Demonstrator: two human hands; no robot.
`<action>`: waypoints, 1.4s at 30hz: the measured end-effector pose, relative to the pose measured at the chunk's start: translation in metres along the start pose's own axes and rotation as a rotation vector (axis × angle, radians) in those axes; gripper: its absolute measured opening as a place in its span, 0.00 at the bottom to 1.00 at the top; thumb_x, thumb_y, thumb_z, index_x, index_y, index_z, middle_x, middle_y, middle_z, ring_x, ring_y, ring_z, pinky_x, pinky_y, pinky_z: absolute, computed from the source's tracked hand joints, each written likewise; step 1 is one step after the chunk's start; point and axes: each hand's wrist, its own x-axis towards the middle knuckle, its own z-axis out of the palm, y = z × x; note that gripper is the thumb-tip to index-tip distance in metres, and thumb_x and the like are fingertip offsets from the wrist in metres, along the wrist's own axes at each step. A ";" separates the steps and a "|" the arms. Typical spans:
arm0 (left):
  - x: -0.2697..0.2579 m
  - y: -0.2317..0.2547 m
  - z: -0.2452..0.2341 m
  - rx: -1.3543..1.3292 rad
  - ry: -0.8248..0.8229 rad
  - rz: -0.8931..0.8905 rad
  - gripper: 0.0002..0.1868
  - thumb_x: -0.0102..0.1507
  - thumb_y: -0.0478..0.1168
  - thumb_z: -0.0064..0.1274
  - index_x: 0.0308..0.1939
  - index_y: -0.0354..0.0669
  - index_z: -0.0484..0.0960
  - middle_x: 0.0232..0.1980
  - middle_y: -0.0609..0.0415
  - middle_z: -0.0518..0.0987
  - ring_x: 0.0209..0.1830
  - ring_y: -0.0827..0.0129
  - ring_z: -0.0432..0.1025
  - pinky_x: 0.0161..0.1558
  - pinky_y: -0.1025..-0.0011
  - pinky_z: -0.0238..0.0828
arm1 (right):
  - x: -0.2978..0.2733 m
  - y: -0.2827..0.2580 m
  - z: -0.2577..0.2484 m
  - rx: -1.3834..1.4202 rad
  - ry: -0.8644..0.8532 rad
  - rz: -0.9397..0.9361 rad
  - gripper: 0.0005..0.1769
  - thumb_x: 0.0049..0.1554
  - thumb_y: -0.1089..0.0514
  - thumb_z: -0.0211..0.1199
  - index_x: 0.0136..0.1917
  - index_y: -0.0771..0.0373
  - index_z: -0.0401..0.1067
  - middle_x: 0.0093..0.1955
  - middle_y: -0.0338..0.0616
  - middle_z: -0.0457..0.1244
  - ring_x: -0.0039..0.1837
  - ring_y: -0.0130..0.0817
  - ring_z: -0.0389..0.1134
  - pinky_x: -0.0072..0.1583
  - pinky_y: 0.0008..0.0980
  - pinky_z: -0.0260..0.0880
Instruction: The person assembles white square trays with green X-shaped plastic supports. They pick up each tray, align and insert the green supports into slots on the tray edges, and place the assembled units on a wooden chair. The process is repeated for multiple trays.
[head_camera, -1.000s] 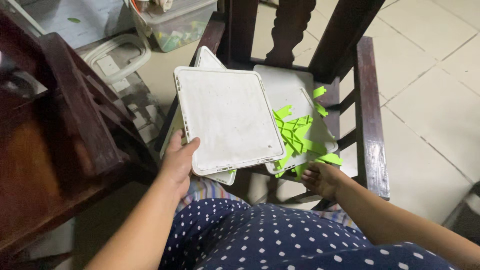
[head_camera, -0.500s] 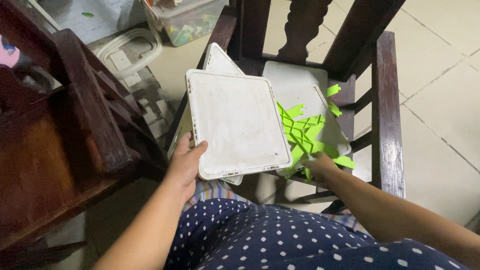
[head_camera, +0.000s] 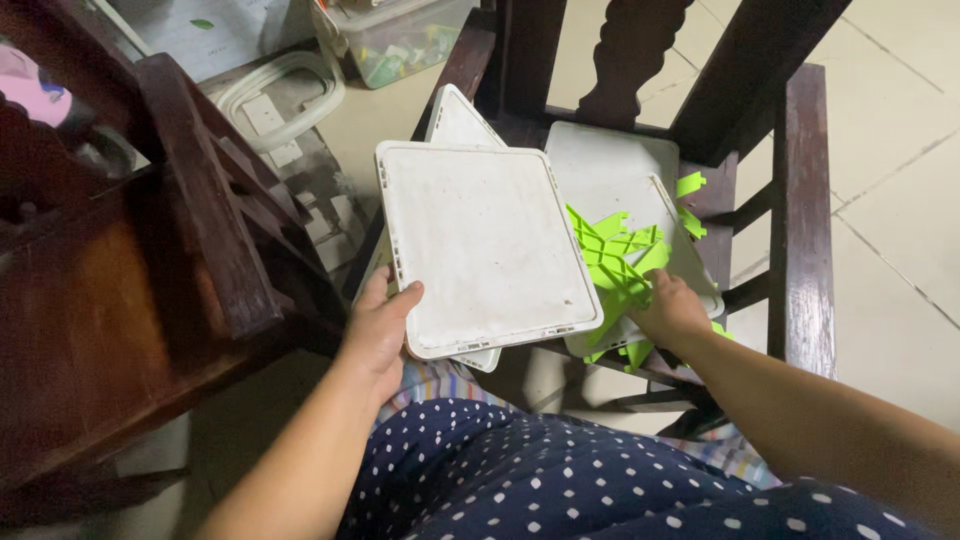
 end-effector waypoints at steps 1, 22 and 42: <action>0.000 -0.001 0.001 0.000 -0.005 0.004 0.26 0.64 0.36 0.51 0.67 0.41 0.70 0.61 0.48 0.80 0.60 0.65 0.73 0.59 0.67 0.69 | 0.000 -0.004 0.000 -0.040 -0.020 0.012 0.40 0.50 0.42 0.72 0.68 0.61 0.62 0.63 0.60 0.62 0.65 0.57 0.66 0.65 0.50 0.69; 0.007 -0.013 0.036 -0.010 -0.089 -0.045 0.30 0.64 0.37 0.50 0.71 0.42 0.64 0.65 0.47 0.77 0.63 0.63 0.72 0.59 0.66 0.69 | -0.022 -0.003 -0.044 0.382 0.342 0.173 0.29 0.48 0.58 0.72 0.62 0.67 0.71 0.54 0.59 0.67 0.54 0.50 0.71 0.58 0.44 0.72; -0.001 -0.028 0.041 -0.062 -0.137 -0.121 0.28 0.63 0.36 0.51 0.68 0.46 0.63 0.61 0.46 0.77 0.59 0.60 0.75 0.55 0.60 0.74 | -0.026 0.071 -0.037 1.839 0.245 0.552 0.07 0.63 0.69 0.51 0.53 0.75 0.58 0.56 0.54 0.60 0.55 0.42 0.72 0.56 0.29 0.78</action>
